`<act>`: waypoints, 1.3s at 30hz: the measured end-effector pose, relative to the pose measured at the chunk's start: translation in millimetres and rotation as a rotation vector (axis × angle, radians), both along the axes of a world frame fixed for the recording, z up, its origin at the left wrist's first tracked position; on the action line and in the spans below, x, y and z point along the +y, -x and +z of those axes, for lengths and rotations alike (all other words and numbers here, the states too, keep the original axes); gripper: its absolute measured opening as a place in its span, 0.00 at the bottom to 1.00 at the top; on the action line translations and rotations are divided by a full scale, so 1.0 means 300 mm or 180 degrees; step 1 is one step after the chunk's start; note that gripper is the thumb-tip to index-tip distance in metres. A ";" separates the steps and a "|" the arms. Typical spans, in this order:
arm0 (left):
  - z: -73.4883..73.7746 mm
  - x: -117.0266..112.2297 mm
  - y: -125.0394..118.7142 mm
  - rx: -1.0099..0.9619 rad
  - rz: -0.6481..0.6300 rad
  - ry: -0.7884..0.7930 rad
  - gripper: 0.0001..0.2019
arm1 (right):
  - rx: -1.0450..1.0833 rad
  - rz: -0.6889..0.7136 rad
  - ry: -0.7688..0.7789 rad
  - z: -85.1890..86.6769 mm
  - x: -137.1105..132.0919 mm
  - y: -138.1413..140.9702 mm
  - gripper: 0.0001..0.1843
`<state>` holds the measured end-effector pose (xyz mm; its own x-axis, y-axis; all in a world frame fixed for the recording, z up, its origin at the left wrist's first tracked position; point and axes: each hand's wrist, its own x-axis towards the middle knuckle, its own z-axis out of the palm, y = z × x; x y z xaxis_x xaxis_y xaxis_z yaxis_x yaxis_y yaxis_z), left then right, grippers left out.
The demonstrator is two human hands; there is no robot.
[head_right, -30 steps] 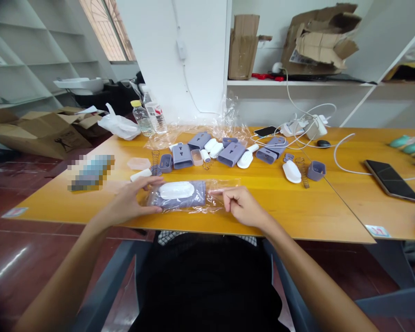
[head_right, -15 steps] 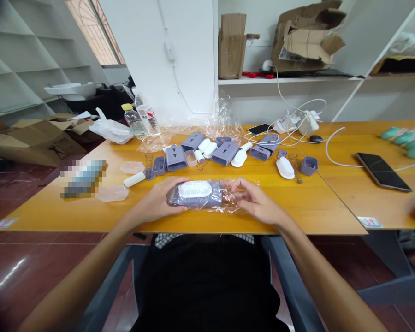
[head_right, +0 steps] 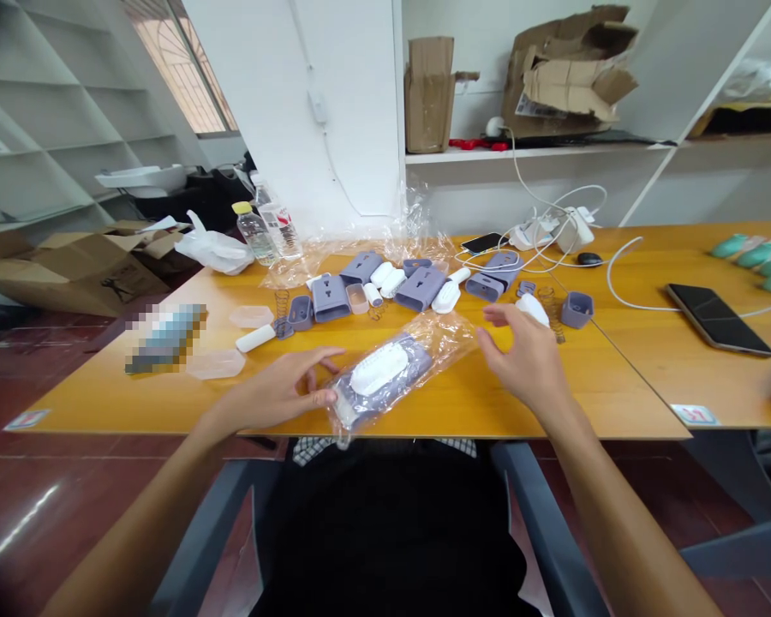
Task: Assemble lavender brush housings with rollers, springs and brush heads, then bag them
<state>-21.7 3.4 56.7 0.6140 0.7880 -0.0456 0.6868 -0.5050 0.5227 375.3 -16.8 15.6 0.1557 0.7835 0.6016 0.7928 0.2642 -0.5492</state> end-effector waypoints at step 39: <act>-0.124 0.320 -0.296 -0.3214 0.1292 0.2265 0.11 | 0.3427 0.1622 0.1521 -0.013 0.156 0.267 0.33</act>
<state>67.0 99.3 19.7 0.3472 0.9187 -0.1884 -0.1275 0.2453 0.9610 295.2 30.0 11.8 0.0060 1.0000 0.0041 -0.2398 0.0054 -0.9708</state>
